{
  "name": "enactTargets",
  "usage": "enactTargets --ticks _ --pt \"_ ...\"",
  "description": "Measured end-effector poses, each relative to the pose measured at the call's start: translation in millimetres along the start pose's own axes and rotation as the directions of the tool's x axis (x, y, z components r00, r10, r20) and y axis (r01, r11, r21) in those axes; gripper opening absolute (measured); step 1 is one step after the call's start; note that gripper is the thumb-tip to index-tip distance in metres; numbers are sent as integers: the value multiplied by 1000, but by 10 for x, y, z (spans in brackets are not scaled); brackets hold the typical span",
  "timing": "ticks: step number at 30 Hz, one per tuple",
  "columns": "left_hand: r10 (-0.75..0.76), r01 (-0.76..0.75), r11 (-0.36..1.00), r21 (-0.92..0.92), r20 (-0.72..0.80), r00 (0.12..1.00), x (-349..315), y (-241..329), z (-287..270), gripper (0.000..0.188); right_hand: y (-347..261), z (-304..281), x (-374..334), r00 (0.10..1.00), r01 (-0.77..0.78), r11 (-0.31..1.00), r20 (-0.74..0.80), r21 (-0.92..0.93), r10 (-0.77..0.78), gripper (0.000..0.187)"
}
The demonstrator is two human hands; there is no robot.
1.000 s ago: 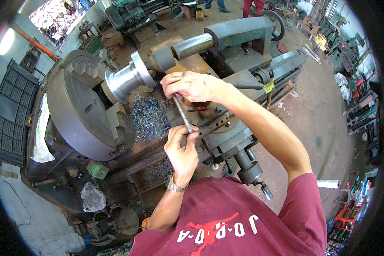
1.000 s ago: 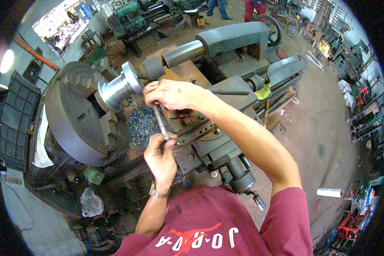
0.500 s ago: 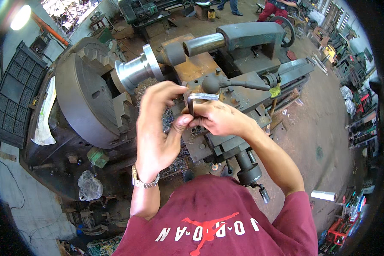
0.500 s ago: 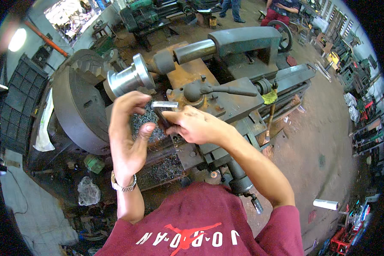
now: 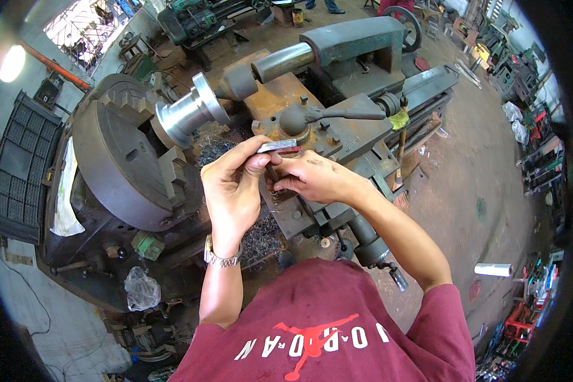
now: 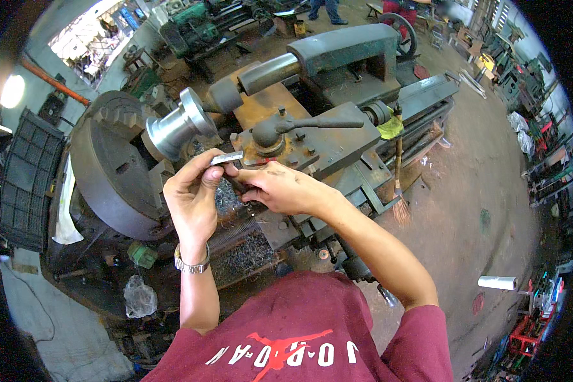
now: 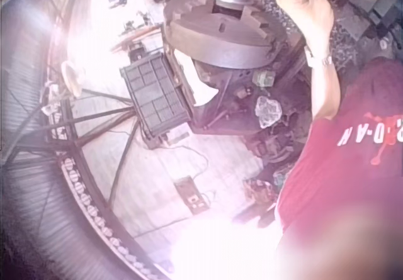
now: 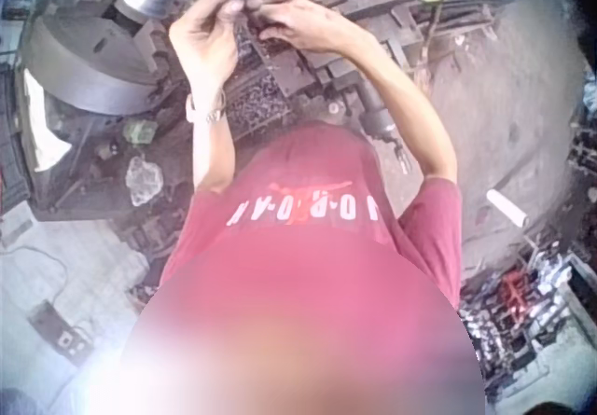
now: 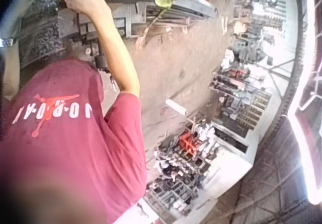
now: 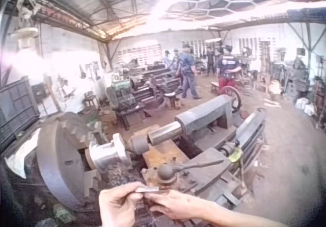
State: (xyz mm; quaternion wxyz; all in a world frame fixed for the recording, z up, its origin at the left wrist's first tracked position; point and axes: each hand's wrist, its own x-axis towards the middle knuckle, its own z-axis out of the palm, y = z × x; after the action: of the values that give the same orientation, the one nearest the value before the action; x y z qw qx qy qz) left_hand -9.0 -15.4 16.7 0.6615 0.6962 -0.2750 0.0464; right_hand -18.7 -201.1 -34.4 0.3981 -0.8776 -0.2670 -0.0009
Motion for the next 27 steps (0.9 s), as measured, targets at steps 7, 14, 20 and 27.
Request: enactTargets --ticks 7,14,20,27 --pt "85 -92 939 -332 -35 996 16 -281 -46 26 -147 -598 -687 942 137 990 -314 31 -121 27" --pt "201 -153 803 -575 20 979 1 -445 70 28 1073 -948 -1483 587 -360 925 -742 120 325 19" --pt "153 -141 841 -522 -21 988 -18 -449 134 30 1895 83 -1919 512 -838 541 -452 -73 731 62" --pt "109 -72 863 -500 46 993 -30 -442 140 36 2067 336 -2569 427 -802 582 -555 132 714 37"
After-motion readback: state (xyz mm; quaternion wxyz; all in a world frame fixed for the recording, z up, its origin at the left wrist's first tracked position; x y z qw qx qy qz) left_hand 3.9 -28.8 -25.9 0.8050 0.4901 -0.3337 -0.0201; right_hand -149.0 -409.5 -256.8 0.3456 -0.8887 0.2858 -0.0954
